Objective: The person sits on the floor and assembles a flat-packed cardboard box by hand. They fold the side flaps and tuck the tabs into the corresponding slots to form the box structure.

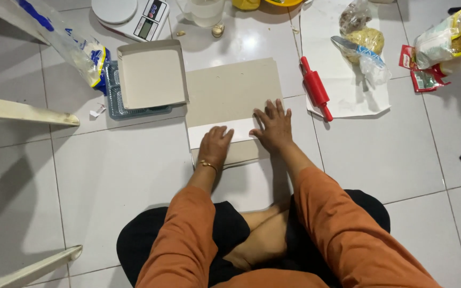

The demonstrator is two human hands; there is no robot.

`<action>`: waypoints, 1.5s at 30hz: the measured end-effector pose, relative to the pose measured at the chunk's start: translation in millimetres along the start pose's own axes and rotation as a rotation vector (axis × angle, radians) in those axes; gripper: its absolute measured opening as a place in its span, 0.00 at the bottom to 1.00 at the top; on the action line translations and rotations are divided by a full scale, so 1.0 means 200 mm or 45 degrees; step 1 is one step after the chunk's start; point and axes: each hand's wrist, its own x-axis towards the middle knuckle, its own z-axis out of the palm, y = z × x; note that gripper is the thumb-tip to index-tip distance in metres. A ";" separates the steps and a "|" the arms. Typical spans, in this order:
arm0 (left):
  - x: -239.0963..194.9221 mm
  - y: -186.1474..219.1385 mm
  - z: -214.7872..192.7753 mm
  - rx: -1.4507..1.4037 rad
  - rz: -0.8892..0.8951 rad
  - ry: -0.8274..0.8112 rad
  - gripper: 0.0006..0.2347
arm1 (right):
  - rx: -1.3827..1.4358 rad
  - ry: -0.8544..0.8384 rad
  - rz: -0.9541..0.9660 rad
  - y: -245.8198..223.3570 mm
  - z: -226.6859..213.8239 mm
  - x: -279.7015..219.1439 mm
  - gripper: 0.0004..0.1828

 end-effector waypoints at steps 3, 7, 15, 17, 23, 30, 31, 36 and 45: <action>0.05 0.21 -0.29 -0.036 -0.212 -0.678 0.24 | -0.100 0.333 -0.263 0.01 0.30 -0.05 0.24; 0.10 0.27 -0.37 -0.087 -0.276 -0.868 0.27 | -0.042 0.427 -0.447 -0.12 0.47 -0.15 0.26; 0.09 0.29 -0.39 -0.122 -0.451 -1.024 0.29 | -0.141 -0.085 -0.344 -0.18 0.43 -0.29 0.35; 0.09 0.32 -0.37 -0.122 -0.495 -1.030 0.28 | -0.181 -0.242 -0.292 -0.20 0.40 -0.29 0.37; 0.05 0.38 -0.44 -0.113 -0.570 -1.012 0.27 | -0.208 -0.529 -0.187 -0.29 0.24 -0.28 0.38; -0.01 0.37 -0.46 -0.066 -0.549 -1.025 0.27 | -0.194 -0.653 -0.102 -0.31 0.15 -0.27 0.38; -0.01 0.37 -0.49 -0.064 -0.547 -1.016 0.27 | -0.197 -0.644 -0.101 -0.31 0.12 -0.27 0.38; 0.00 0.40 -0.66 -0.122 -0.754 -1.084 0.26 | -0.111 -0.730 0.135 -0.25 0.01 -0.27 0.43; -0.05 0.38 -0.71 -0.174 -0.943 -1.022 0.27 | -0.065 -0.708 0.284 -0.13 -0.08 -0.31 0.49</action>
